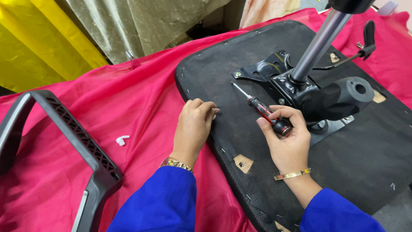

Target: The person uses a screwdriver to fasten screws into the underside of an office chair seat. They repeatedly pick up screws, align them with holes, and tighten them while the chair remains upside down on a red cloth.

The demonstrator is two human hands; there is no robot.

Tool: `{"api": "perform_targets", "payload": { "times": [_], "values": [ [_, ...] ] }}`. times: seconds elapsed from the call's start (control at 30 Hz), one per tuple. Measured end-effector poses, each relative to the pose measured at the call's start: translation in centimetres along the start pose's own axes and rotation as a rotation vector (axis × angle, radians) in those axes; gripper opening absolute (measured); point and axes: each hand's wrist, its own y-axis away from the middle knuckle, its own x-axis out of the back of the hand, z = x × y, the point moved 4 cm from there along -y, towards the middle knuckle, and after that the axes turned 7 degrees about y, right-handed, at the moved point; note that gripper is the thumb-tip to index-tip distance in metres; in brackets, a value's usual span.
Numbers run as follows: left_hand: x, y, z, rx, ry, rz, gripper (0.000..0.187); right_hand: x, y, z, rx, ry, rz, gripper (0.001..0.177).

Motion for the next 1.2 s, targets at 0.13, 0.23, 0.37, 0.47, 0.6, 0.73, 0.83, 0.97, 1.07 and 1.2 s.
{"api": "perform_targets", "payload": {
  "times": [0.13, 0.23, 0.37, 0.47, 0.6, 0.73, 0.83, 0.97, 1.07, 1.2],
  "values": [
    [-0.4, 0.3, 0.2, -0.022, -0.078, -0.116, 0.026, 0.6, -0.5, -0.4, -0.036, -0.174, 0.051, 0.036],
    [-0.4, 0.4, 1.0, -0.03, -0.036, -0.111, 0.032, 1.8, -1.8, -1.5, 0.069, -0.228, 0.056, 0.046],
    [-0.1, 0.3, 1.8, 0.074, 0.104, -0.023, 0.037, 3.4, -3.1, -2.5, 0.06, -0.288, 0.017, 0.046],
    [-0.2, -0.3, 1.3, 0.251, 0.137, 0.028, 0.038, 3.9, -3.8, -3.1, 0.111, -0.324, -0.038, 0.048],
    [-0.8, 0.1, 0.0, 0.284, 0.246, 0.034, 0.03, 3.3, -5.1, -3.1, 0.159, -0.41, -0.141, 0.053],
    [-0.6, 0.1, -0.5, 0.238, 0.315, 0.007, 0.046, 2.6, -7.4, -4.8, 0.329, -0.189, -0.128, 0.056],
    [-0.5, -0.1, -0.8, 0.167, 0.33, 0.036, 0.061, 1.5, -9.1, -6.2, 0.318, -0.339, -0.212, 0.054],
    [-0.8, -0.1, -1.9, 0.248, 0.333, 0.063, 0.033, 0.1, -10.1, -7.6, 0.356, -0.241, -0.21, 0.059],
    [-1.0, 0.4, -2.4, 0.313, 0.377, 0.048, 0.017, -1.1, -9.8, -8.3, 0.42, -0.17, -0.204, 0.058],
    [-0.8, 0.3, -2.5, 0.286, 0.441, 0.063, 0.018, -2.2, -9.6, -8.7, 0.456, -0.129, -0.215, 0.055]
  ]
}}
